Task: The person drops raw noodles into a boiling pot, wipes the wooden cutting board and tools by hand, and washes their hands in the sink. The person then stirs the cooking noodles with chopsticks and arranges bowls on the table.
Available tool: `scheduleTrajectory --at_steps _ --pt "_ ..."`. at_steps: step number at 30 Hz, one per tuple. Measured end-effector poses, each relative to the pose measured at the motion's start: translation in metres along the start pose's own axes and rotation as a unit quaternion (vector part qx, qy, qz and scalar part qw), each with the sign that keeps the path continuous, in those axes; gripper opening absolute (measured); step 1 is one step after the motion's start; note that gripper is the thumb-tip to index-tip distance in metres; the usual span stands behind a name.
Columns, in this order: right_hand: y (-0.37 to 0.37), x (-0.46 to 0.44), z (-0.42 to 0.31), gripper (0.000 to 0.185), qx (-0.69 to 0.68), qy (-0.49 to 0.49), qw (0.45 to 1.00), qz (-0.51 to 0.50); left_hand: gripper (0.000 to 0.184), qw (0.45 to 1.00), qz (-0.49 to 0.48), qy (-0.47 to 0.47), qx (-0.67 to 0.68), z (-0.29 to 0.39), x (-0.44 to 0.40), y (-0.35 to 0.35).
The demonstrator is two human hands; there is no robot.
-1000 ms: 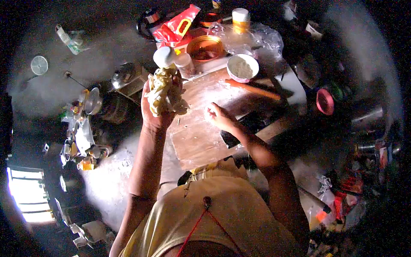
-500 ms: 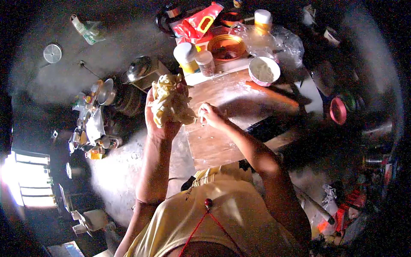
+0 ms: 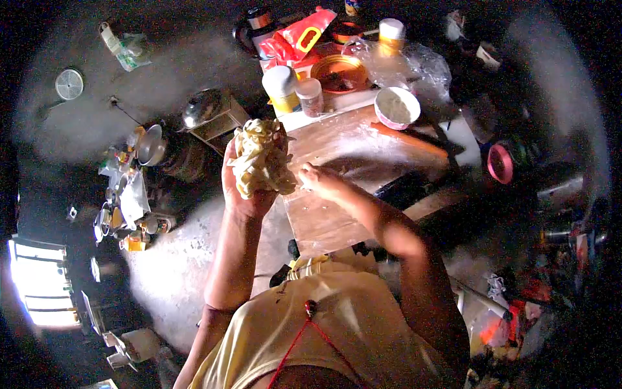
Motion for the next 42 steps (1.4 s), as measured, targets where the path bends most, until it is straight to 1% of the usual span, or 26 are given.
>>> scheduleTrajectory --at_steps 2,3,5,8,11,14,15,18,20,21,23,25,26,27,28,30,31,32,33,34,35,37,38,39,40,42 --pt "-0.013 0.010 0.016 0.013 -0.076 0.058 0.995 -0.033 0.040 1.000 0.011 0.005 -0.004 0.000 -0.002 -0.004" --pt "-0.013 0.020 0.038 0.011 -0.136 0.164 0.974 -0.081 0.040 1.000 0.003 -0.012 -0.009 -0.001 -0.003 -0.005" --pt "-0.035 0.040 0.060 0.012 -0.299 0.255 0.918 -0.057 0.040 0.999 -0.004 -0.031 -0.012 -0.005 -0.001 -0.006" --pt "-0.058 0.056 0.103 0.019 -0.117 0.268 0.956 0.029 0.037 0.998 -0.022 -0.055 -0.009 -0.014 -0.001 -0.001" --pt "-0.016 0.069 0.145 0.029 -0.031 0.258 0.962 0.089 0.037 0.998 -0.022 -0.058 0.010 -0.020 0.000 -0.001" --pt "-0.034 0.044 0.073 0.030 -0.042 0.204 0.976 -0.069 0.037 0.998 -0.014 -0.056 0.012 -0.026 0.001 -0.004" --pt "-0.040 0.044 0.057 0.029 0.058 0.143 0.988 -0.009 0.037 0.998 -0.013 -0.052 0.011 -0.027 0.001 -0.004" --pt "-0.024 0.045 0.043 0.023 0.060 0.038 0.997 -0.031 0.037 0.999 0.041 0.002 0.016 -0.016 0.005 -0.014" --pt "0.006 0.053 0.053 0.017 0.076 -0.054 0.993 -0.072 0.037 1.000 0.016 0.002 0.009 -0.009 0.012 -0.012" --pt "-0.024 0.054 0.050 0.015 0.035 0.055 0.995 -0.080 0.036 1.000 -0.012 -0.009 0.004 -0.007 0.015 -0.009" --pt "-0.030 0.065 0.078 0.011 -0.142 0.109 0.984 -0.021 0.037 0.996 0.054 0.066 -0.014 0.013 0.022 -0.019" --pt "-0.038 0.087 0.109 0.006 -0.306 0.294 0.904 -0.051 0.037 0.998 0.036 0.056 -0.012 0.024 0.029 -0.019" --pt "-0.054 0.092 0.110 0.011 -0.305 0.280 0.910 -0.022 0.038 0.995 0.047 0.078 -0.032 0.032 0.035 -0.018" --pt "-0.066 0.102 0.113 0.013 -0.263 0.319 0.910 -0.004 0.038 0.997 0.044 0.062 0.005 0.038 0.038 -0.018" --pt "-0.046 0.121 0.147 0.014 -0.197 0.298 0.933 0.050 0.037 0.997 0.046 0.063 0.007 0.045 0.042 -0.018" --pt "-0.056 0.130 0.126 0.015 0.008 0.221 0.971 0.089 0.037 0.997 0.044 0.055 0.036 0.056 0.049 -0.014" --pt "-0.056 0.123 0.103 0.019 0.002 0.247 0.967 -0.053 0.038 0.994 0.076 0.081 -0.002 0.074 0.053 -0.023" --pt "-0.043 0.139 0.109 0.022 -0.077 0.258 0.954 0.131 0.038 0.996 0.061 0.066 -0.006 0.083 0.057 -0.024" --pt "-0.037 0.130 0.099 0.023 -0.112 0.287 0.948 0.079 0.039 0.997 0.042 0.058 -0.013 0.093 0.060 -0.022" --pt "-0.040 0.127 0.087 0.014 0.108 0.163 0.966 0.168 0.039 0.997 0.044 0.064 -0.007 0.105 0.065 -0.021" --pt "-0.039 0.107 0.073 0.019 0.062 0.247 0.967 0.007 0.039 0.997 0.044 0.069 0.002 0.116 0.070 -0.021" --pt "-0.017 0.110 0.084 0.012 0.033 0.253 0.967 0.003 0.036 0.996 0.025 0.042 0.079 0.143 0.081 -0.022" --pt "-0.016 0.100 0.073 0.013 -0.136 0.284 0.949 -0.010 0.036 0.994 0.023 0.048 0.093 0.163 0.089 -0.024" --pt "-0.004 0.101 0.072 0.012 -0.238 0.383 0.889 -0.074 0.035 0.993 0.025 0.053 0.107 0.183 0.100 -0.025" --pt "-0.013 0.086 0.048 0.010 -0.292 0.437 0.850 -0.038 0.034 0.991 0.031 0.069 0.108 0.205 0.107 -0.029" --pt "-0.004 0.065 0.026 0.007 -0.434 0.405 0.803 0.053 0.032 0.986 0.042 0.133 0.096 0.253 0.131 -0.033"
Point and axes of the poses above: each hand's wrist, its own x-axis away from the middle knuckle, its own y-axis out of the palm, z = x × y, the point moved 8 cm from there along -x, towards the middle knuckle, and after that the axes turned 11 degrees about x, right-handed, at the moved point
